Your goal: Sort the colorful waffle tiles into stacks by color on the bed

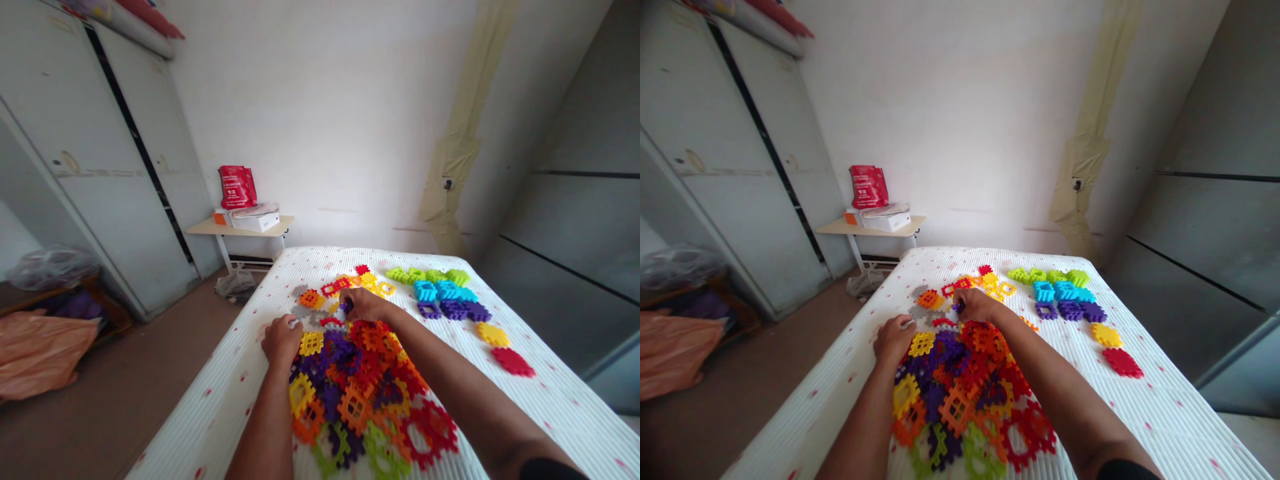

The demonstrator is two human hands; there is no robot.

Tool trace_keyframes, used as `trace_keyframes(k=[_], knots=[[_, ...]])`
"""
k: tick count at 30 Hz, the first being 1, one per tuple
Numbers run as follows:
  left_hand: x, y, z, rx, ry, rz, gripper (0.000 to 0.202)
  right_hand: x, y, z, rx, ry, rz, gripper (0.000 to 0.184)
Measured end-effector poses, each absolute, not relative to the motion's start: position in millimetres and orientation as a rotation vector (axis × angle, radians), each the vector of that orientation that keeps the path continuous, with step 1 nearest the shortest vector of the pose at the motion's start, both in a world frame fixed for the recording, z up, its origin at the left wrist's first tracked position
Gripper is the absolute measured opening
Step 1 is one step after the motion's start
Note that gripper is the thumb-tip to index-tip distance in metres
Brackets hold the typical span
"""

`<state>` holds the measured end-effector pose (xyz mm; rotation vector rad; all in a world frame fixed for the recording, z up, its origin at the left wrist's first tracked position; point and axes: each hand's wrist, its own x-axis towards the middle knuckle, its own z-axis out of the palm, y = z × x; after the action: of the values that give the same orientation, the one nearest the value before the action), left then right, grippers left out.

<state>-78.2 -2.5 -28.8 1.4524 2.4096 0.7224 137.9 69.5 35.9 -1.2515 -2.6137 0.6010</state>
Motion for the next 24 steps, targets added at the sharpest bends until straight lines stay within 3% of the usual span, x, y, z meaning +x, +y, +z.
trace_keyframes(k=[8,11,14,19,24], knots=[[-77,-4,-28,1.46,2.412,0.718,0.033,165,-8,38,-0.84,-2.598,0.434,0.033],[-76,-4,-28,1.456,2.41,0.72,0.034,175,-31,40,-0.69,-2.621,0.564,0.035],[-76,-3,-28,1.443,2.416,0.711,0.035,182,-26,44,-0.646,-2.562,0.669,0.026],[-76,-3,-27,1.445,2.419,0.703,0.036,179,39,46,-1.14,-2.596,0.242,0.024],[-76,-3,-26,1.438,2.422,0.712,0.035,163,87,31,-1.591,-2.888,0.103,0.054]])
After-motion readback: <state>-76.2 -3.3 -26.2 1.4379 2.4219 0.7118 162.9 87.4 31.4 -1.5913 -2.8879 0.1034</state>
